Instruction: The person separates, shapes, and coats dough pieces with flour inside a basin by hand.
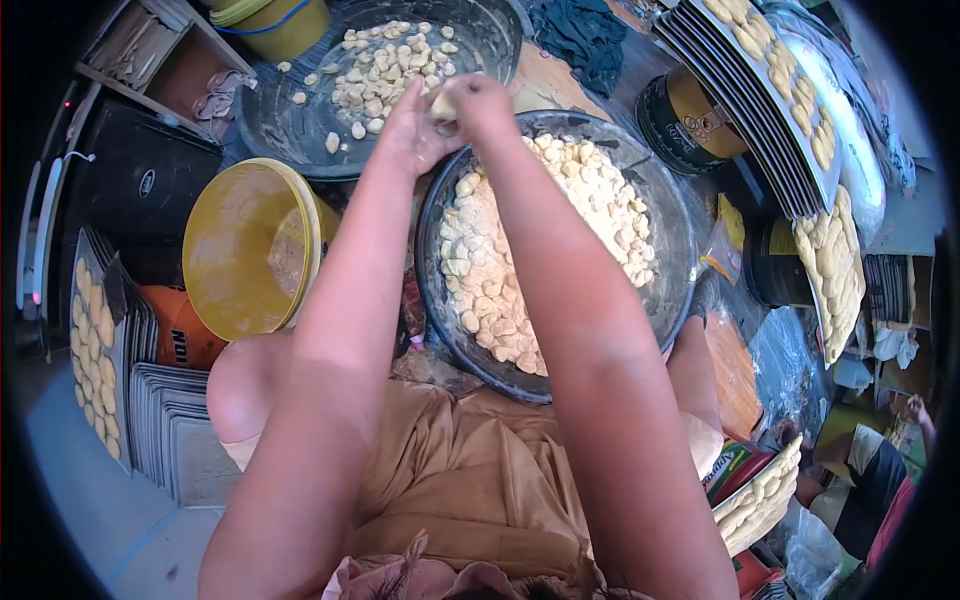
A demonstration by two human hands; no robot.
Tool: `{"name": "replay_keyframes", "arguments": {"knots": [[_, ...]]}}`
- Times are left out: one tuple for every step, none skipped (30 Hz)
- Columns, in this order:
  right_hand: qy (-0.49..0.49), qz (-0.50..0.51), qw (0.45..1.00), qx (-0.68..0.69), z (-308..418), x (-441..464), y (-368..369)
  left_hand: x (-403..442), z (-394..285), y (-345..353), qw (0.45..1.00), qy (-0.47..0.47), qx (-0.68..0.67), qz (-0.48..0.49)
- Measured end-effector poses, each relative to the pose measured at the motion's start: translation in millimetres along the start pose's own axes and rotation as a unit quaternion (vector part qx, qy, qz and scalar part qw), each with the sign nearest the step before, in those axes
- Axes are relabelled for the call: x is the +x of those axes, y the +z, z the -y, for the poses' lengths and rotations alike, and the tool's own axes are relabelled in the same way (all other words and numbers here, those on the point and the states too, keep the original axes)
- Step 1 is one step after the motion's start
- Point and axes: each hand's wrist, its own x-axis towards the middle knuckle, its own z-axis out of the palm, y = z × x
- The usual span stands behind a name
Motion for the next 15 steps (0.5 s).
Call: {"name": "replay_keyframes", "arguments": {"knots": [[-0.084,-0.045,0.975,-0.202,-13.6,-4.8,0.4,1.3,8.3,-1.2,0.999,0.006,0.001,0.04],[-0.163,-0.087,0.9,-0.395,-27.0,-6.7,-1.3,6.5,14.2,-5.2,0.999,0.01,0.019,0.033],[-0.189,-0.096,0.921,-0.328,-43.9,-2.0,-6.6,18.2,20.3,-15.1,0.999,0.012,0.037,0.026],[-0.15,-0.058,0.962,-0.22,-49.8,-4.3,-15.9,34.4,26.6,-28.8,0.998,0.014,0.055,0.021],[-0.109,-0.021,0.988,-0.108,-54.6,-10.5,-29.5,68.7,21.8,-63.3,0.995,-0.013,0.097,0.031],[-0.067,0.016,0.998,0.006,-61.2,-17.8,-45.3,60.1,13.7,-49.3,0.989,0.033,0.122,-0.079],[-0.075,0.028,0.996,0.036,-73.6,-27.4,-67.8,50.0,2.9,-38.5,0.984,0.077,0.111,-0.12],[-0.079,0.017,0.997,0.001,-86.2,-39.1,-94.7,43.2,-4.6,-33.7,0.974,0.122,0.1,-0.161],[-0.012,-0.003,0.998,-0.054,-98.6,-52.9,-124.3,40.1,-5.4,-34.6,0.961,0.164,0.178,-0.135],[0.008,-0.047,0.992,-0.115,-143.7,-56.8,-159.1,36.6,-6.8,-36.2,0.938,0.205,0.256,-0.109],[0.056,-0.096,0.984,-0.136,-184.8,-68.5,-191.6,33.0,-7.7,-37.7,0.907,0.246,0.331,-0.082],[0.125,-0.136,0.969,-0.161,-186.8,-99.4,-215.3,32.7,2.7,-43.6,0.867,0.275,0.408,-0.085],[0.135,-0.215,0.92,-0.298,-229.1,-123.1,-239.6,36.2,25.8,-54.2,0.819,0.302,0.479,-0.086],[0.205,-0.222,0.859,-0.414,-253.6,-150.8,-250.9,30.5,48.8,-58.0,0.773,0.317,0.546,-0.065],[0.303,-0.185,0.836,-0.419,-264.3,-181.1,-244.5,25.5,72.0,-62.6,0.72,0.335,0.606,-0.046]]}}
